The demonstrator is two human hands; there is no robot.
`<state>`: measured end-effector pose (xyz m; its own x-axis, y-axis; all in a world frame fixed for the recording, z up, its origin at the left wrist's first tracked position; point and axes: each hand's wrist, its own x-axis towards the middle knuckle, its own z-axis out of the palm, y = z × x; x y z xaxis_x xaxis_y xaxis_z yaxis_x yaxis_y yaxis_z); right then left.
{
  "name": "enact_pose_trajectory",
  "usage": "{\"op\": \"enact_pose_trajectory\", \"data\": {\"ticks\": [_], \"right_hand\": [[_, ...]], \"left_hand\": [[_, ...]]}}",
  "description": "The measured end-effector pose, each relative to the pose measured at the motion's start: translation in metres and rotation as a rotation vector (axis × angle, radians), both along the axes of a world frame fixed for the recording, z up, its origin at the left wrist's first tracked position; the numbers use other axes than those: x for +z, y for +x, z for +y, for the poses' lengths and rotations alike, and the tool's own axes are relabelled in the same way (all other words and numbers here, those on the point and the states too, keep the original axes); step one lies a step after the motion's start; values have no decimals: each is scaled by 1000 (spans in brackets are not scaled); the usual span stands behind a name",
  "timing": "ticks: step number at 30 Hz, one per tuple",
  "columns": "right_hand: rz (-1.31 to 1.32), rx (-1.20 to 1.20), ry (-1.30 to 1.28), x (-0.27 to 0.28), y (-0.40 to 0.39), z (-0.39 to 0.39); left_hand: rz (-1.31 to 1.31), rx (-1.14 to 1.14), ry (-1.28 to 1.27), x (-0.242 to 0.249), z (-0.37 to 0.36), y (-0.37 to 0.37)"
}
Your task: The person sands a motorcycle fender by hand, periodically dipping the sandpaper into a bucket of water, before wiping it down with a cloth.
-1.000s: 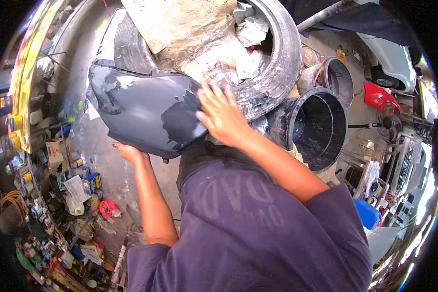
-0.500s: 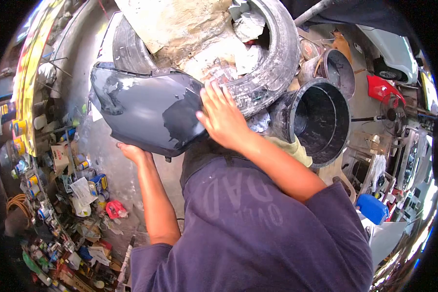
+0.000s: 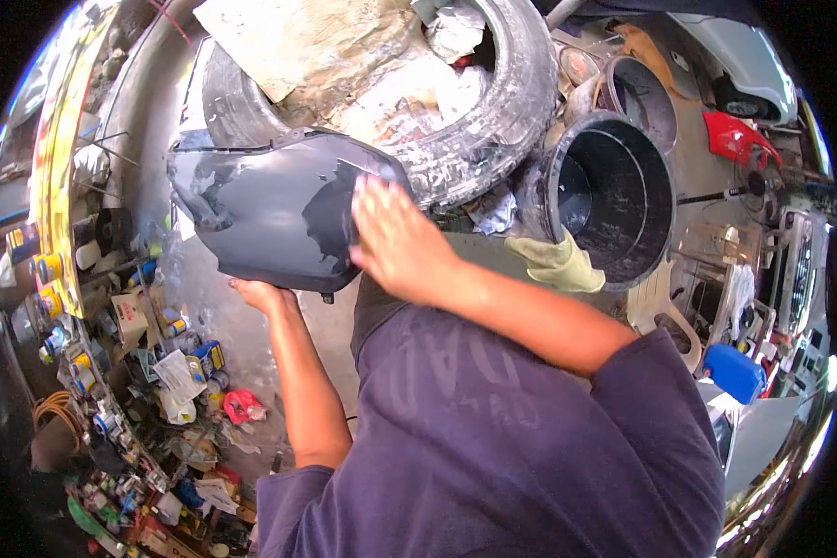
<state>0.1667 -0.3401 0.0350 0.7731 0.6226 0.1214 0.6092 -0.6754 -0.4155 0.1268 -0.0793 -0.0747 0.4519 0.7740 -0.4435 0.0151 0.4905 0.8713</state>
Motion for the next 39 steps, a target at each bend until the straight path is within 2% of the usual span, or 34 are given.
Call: {"op": "enact_pose_trajectory", "data": {"ticks": [2,4,7,9,11,15,18,22,27,30,31,34,35,39], "right_hand": [[79,-187,137,-12,29,6],[132,-264,244,-15,19,9],[272,-277,300,-8,-13,-4],[367,-341,383,-7,3,-2],[447,-397,475,-10,28,1],[490,-364,415,7,-10,-11],[533,-414,492,11,1,-10],[546,-435,465,-2,34,-8],[648,-433,426,8,-1,-25],[493,-324,331,-15,42,-13],[555,-360,348,-2,39,-13],[473,-352,448,2,-4,-26],[537,-344,426,6,-15,-31],[500,-390,461,1,28,-19]], "left_hand": [[-22,-12,-10,-4,0,-2],[-13,-46,-8,2,3,-2],[45,-94,-10,12,3,1],[88,-107,-8,19,-3,2],[38,-109,74,4,1,-1],[3,-91,75,3,7,1],[21,-105,91,-3,12,1],[53,-98,58,8,5,7],[57,-78,91,2,6,4],[124,-58,68,15,-3,8],[118,-45,60,13,-1,8],[113,-30,33,8,7,6],[117,-39,26,8,7,6],[133,-36,56,13,-1,6]]}}
